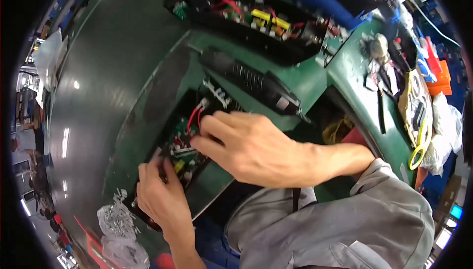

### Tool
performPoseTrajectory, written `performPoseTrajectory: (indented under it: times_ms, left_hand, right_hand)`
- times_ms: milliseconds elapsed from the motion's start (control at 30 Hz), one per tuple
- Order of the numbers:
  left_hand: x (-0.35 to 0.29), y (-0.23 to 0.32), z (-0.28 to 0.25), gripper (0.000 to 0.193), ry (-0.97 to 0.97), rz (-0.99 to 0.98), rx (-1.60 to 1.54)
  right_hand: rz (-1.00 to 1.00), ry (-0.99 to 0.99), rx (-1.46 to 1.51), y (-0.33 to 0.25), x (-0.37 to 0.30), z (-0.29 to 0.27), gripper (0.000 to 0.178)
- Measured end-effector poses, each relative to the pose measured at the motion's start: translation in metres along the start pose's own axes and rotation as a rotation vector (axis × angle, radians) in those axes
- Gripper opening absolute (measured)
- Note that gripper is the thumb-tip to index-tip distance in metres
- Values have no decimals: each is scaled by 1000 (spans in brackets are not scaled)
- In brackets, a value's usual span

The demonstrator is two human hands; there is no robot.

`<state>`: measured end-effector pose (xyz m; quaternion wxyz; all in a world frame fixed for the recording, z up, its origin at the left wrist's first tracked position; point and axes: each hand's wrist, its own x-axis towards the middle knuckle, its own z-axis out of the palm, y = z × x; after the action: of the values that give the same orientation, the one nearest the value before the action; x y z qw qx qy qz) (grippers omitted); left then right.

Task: Assembling electronic components and wiring into a metal casing using a powered screwdriver.

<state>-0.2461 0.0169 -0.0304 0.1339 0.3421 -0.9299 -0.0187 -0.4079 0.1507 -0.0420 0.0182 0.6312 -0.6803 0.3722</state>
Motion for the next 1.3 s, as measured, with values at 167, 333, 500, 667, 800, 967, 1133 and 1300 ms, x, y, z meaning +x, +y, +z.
performPoseTrajectory:
  times_ms: [167,333,500,667,800,967,1133,1300]
  left_hand:
    - [-12,-9,10,10,20,-162,-167]
    - [-18,-19,21,12,83,-208,-297]
    - [-16,-16,23,12,108,-185,-299]
    - [-15,-14,22,11,115,-214,-324]
    - [-14,-12,20,9,91,-238,-342]
    - [-11,-20,8,20,165,-204,-194]
    - [0,-29,3,31,178,-121,-203]
    - [4,-30,5,34,-84,-239,-451]
  right_hand:
    - [-28,-8,-72,0,10,34,22]
    - [-38,-49,26,5,15,50,18]
    - [-36,-95,77,5,20,49,18]
    - [-32,-136,136,6,21,53,16]
    - [-18,-94,161,9,19,54,14]
    - [-36,-50,145,9,16,56,13]
    - [-67,-21,89,7,17,57,14]
    - [-51,-43,73,3,18,58,14]
